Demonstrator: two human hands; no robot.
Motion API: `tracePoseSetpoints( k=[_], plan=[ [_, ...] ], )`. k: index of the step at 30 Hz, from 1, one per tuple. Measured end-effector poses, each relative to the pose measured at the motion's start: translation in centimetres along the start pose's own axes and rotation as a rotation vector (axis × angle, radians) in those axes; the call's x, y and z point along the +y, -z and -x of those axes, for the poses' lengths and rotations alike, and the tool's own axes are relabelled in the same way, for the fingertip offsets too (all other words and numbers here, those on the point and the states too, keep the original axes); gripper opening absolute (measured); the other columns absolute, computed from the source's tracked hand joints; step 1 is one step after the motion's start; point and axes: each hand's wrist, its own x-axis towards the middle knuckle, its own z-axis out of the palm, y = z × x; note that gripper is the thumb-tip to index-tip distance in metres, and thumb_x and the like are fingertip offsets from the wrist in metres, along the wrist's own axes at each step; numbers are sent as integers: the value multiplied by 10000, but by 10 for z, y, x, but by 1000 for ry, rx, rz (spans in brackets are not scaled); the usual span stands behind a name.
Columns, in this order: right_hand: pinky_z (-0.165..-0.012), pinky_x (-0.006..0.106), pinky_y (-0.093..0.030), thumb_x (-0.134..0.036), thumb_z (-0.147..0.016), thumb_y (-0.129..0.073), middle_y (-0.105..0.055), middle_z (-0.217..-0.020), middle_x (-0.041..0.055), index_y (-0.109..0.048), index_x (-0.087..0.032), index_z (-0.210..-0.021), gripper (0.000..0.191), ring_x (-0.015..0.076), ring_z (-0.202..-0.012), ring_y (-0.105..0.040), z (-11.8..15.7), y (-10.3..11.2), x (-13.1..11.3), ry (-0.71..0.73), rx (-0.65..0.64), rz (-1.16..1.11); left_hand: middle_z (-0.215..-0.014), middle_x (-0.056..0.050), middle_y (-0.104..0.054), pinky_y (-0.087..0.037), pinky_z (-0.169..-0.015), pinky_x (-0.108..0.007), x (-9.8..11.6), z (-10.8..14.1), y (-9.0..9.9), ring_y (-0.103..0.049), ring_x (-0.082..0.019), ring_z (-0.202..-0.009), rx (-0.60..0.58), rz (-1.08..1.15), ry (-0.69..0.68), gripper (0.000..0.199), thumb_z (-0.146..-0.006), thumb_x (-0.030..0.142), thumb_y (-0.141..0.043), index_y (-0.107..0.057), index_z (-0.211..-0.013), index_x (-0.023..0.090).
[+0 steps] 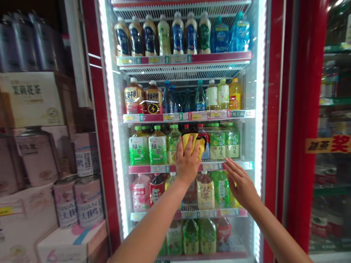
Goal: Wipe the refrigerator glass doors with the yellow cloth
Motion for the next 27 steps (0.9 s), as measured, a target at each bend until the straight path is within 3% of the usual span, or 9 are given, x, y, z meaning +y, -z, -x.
tracePoseSetpoints(
  k=[4, 7, 9, 11, 13, 17, 21, 24, 27],
  plan=[
    [-1109, 522, -536, -83, -984, -419, -575, -1509, 93, -426, -280, -1564, 613, 258, -1425, -514, 5, 2, 5, -32, 62, -3, -1677, -8, -337, -272, -1289, -566, 41, -15, -22, -81, -334, -1596, 2, 32, -228, 466, -940, 279, -637, -594, -1403, 261],
    [-1088, 527, -550, -90, -974, -456, -570, -1512, 98, -408, -279, -1575, 633, 279, -1421, -517, 8, 5, 8, -32, 64, 77, -1662, 41, -367, -303, -1287, -523, 23, -9, -15, -102, -311, -1595, 9, 29, -354, 388, -943, 279, -638, -647, -1331, 302],
    [-1082, 522, -557, -86, -966, -465, -551, -1530, 97, -388, -273, -1586, 653, 286, -1442, -491, 10, 7, 8, -18, 26, 126, -1663, 37, -363, -304, -1285, -540, -5, -3, 0, -76, -306, -1598, 6, 20, -273, 454, -932, 283, -655, -612, -1383, 310],
    [-1080, 514, -561, -73, -958, -460, -539, -1540, 96, -380, -266, -1590, 665, 285, -1455, -473, 12, 10, 7, -12, -3, 160, -1681, -15, -320, -275, -1282, -597, -32, 8, 15, -56, -314, -1600, 45, -5, -61, 574, -933, 268, -655, -512, -1489, 294],
    [-1086, 508, -559, -62, -953, -448, -532, -1546, 92, -392, -261, -1584, 664, 279, -1464, -461, 14, 12, 7, -27, -30, 178, -1695, -58, -276, -261, -1275, -624, -44, 26, 22, -54, -325, -1598, 95, -25, 78, 628, -942, 249, -640, -446, -1539, 271],
    [-1111, 498, -542, -46, -951, -403, -521, -1557, 86, -422, -240, -1568, 647, 260, -1495, -411, 21, 17, 11, -89, -86, 180, -1653, -42, -378, -266, -1288, -570, -11, 57, 6, -66, -322, -1595, 30, 28, -96, 565, -894, 197, -690, -569, -1441, 272],
    [-1136, 491, -518, -35, -937, -396, -523, -1554, 102, -483, -196, -1524, 615, 257, -1511, -382, 24, 25, 23, -132, -112, 202, -1613, 46, -451, -270, -1302, -485, 34, 15, -18, -99, -284, -1593, -15, 84, -416, 379, -884, 206, -708, -701, -1247, 313],
    [-1149, 500, -501, -18, -915, -400, -521, -1552, 120, -529, -169, -1483, 601, 268, -1515, -374, 26, 31, 34, -130, -112, 236, -1650, 14, -386, -248, -1299, -553, 37, -41, -21, -69, -299, -1597, -18, 107, -271, 496, -870, 215, -721, -644, -1349, 317],
    [-1150, 504, -496, -12, -902, -405, -501, -1567, 124, -531, -167, -1483, 614, 273, -1521, -362, 30, 35, 41, -136, -114, 264, -1672, -18, -335, -268, -1285, -592, 29, -53, -15, -55, -319, -1597, 45, 93, -84, 614, -888, 218, -697, -537, -1474, 303]
  ],
)
